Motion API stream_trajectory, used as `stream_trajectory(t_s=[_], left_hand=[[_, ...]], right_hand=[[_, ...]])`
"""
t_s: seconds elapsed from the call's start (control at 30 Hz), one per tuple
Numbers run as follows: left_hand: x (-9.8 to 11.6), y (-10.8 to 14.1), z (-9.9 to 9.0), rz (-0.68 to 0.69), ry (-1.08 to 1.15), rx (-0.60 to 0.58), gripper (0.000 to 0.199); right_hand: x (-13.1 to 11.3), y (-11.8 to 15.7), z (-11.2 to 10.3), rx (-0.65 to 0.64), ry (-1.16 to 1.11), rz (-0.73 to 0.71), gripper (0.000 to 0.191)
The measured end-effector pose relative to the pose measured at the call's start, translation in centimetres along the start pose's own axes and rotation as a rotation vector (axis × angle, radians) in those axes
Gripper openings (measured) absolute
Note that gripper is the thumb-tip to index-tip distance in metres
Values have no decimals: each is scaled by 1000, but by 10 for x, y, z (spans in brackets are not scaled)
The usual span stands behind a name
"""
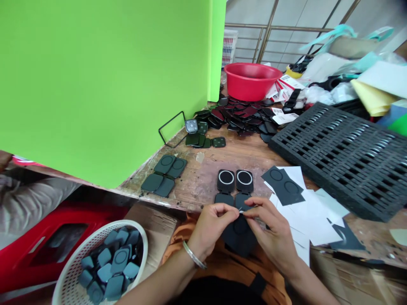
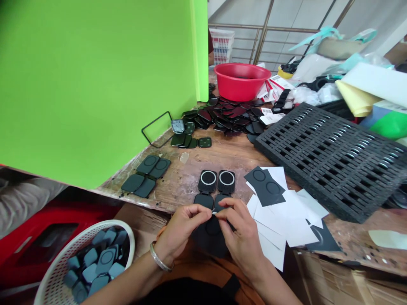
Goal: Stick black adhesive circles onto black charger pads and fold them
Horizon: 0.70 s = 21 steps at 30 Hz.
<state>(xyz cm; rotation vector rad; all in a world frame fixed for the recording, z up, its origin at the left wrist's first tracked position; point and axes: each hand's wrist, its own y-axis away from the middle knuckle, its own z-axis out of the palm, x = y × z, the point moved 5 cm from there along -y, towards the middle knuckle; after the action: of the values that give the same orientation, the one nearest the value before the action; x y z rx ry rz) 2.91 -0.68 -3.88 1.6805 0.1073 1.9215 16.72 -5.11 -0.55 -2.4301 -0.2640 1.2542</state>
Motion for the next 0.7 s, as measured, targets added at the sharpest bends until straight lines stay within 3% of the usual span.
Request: stream_trajectory(t_s=[0.2, 0.5, 0.7], left_hand=[[-9, -3, -1, -90, -11, -55, 22], [-14, -7, 0, -118, 165, -76, 24], [-15, -12, 1, -113, 204, -60, 30]], right_hand=[[-3, 0, 3, -98, 35, -56, 19], [-13, 12, -2, -138, 206, -349, 28], [-17, 17, -5, -170, 278, -351, 27]])
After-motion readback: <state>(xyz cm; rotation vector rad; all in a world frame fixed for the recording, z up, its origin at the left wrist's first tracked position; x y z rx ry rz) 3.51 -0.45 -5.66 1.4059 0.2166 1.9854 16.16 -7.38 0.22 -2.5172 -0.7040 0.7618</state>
